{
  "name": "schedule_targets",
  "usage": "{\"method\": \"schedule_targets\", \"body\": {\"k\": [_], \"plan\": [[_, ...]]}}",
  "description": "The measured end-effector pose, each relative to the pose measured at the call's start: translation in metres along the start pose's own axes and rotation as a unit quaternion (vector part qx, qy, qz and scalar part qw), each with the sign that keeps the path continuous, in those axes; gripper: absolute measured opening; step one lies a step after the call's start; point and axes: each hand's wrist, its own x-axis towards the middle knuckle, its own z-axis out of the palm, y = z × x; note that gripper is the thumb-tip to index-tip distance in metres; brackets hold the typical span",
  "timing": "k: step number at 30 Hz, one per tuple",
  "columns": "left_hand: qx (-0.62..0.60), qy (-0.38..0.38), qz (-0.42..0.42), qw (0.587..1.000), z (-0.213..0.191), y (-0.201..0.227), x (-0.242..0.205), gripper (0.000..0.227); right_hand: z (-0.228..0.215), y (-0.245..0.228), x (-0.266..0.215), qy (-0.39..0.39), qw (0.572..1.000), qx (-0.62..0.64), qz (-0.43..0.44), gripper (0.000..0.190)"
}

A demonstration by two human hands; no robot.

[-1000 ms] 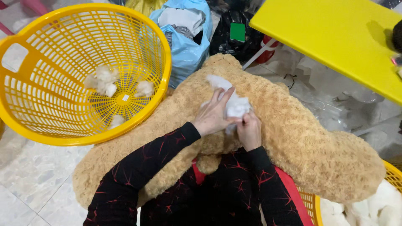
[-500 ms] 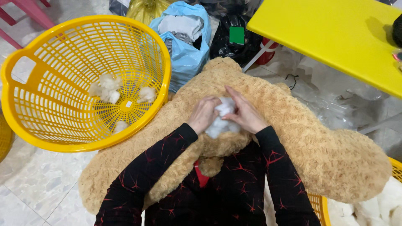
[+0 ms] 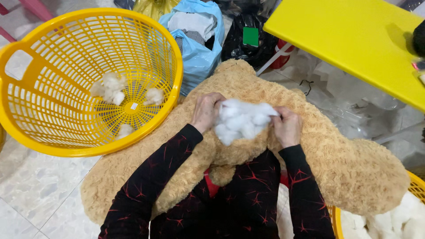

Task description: The person stuffs white cotton into a large brown plush toy by hand, repeatedly taking cotton from a yellow basket and pressing it into an opening in the toy's body. The person then uses a needle and thread to sew the opening closed.

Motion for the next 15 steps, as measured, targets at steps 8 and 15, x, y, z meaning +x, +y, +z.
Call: {"method": "schedule_targets", "body": {"k": [8, 15], "plan": [[0.037, -0.095, 0.048, 0.994, 0.013, 0.012, -0.026, 0.030, 0.006, -0.046, -0.032, -0.015, 0.984, -0.060, -0.165, 0.042], [0.177, -0.188, 0.102, 0.961, -0.003, 0.022, -0.046, 0.058, 0.052, -0.083, -0.073, -0.021, 0.959, -0.159, -0.233, 0.073]]}}
